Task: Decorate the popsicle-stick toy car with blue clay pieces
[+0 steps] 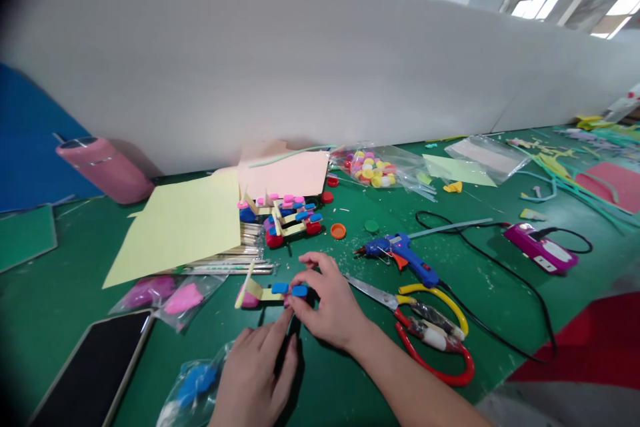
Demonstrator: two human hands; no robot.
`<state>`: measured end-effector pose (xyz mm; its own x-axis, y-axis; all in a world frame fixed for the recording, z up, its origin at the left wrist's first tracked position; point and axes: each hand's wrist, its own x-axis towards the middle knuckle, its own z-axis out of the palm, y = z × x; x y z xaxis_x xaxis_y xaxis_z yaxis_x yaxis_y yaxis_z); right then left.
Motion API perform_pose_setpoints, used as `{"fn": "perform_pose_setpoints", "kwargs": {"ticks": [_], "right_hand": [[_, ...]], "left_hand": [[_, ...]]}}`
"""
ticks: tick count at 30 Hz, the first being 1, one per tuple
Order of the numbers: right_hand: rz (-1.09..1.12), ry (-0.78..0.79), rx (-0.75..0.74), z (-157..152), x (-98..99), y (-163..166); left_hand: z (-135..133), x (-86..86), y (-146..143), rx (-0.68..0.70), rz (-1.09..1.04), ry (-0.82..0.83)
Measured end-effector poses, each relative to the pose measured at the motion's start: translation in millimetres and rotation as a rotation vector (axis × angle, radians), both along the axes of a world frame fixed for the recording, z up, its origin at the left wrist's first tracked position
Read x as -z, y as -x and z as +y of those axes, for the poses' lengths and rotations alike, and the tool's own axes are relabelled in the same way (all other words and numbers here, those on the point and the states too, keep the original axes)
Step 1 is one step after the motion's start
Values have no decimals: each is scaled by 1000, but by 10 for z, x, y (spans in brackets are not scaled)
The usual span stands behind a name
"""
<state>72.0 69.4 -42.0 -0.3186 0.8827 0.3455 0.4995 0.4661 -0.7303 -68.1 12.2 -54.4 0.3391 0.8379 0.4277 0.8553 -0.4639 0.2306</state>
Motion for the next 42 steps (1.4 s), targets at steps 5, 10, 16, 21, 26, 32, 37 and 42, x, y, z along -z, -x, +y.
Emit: {"fn": "perform_pose_setpoints", "kwargs": {"ticks": [5, 10, 16, 21, 26, 32, 37, 42], "right_hand": [[13, -2, 3, -4, 0, 7], [11, -1, 2, -1, 9, 0], [12, 1, -6, -1, -1, -8], [19, 18, -14, 0, -1, -5], [44, 15, -20, -3, 0, -24], [38, -33, -14, -45, -23, -87], [-14, -43, -13, -60, -30, -108], [-15, -67, -15, -80, -24, -121]], "left_hand": [[-9, -22, -2, -2, -1, -14], [-5, -18, 3, 6, 7, -12], [6, 0, 5, 2, 17, -18], [1, 2, 11, 6, 19, -27], [1, -2, 4, 18, 19, -50], [19, -10, 9, 35, 2, -48], [12, 27, 22, 38, -5, -35], [15, 31, 18, 44, 4, -29]]}}
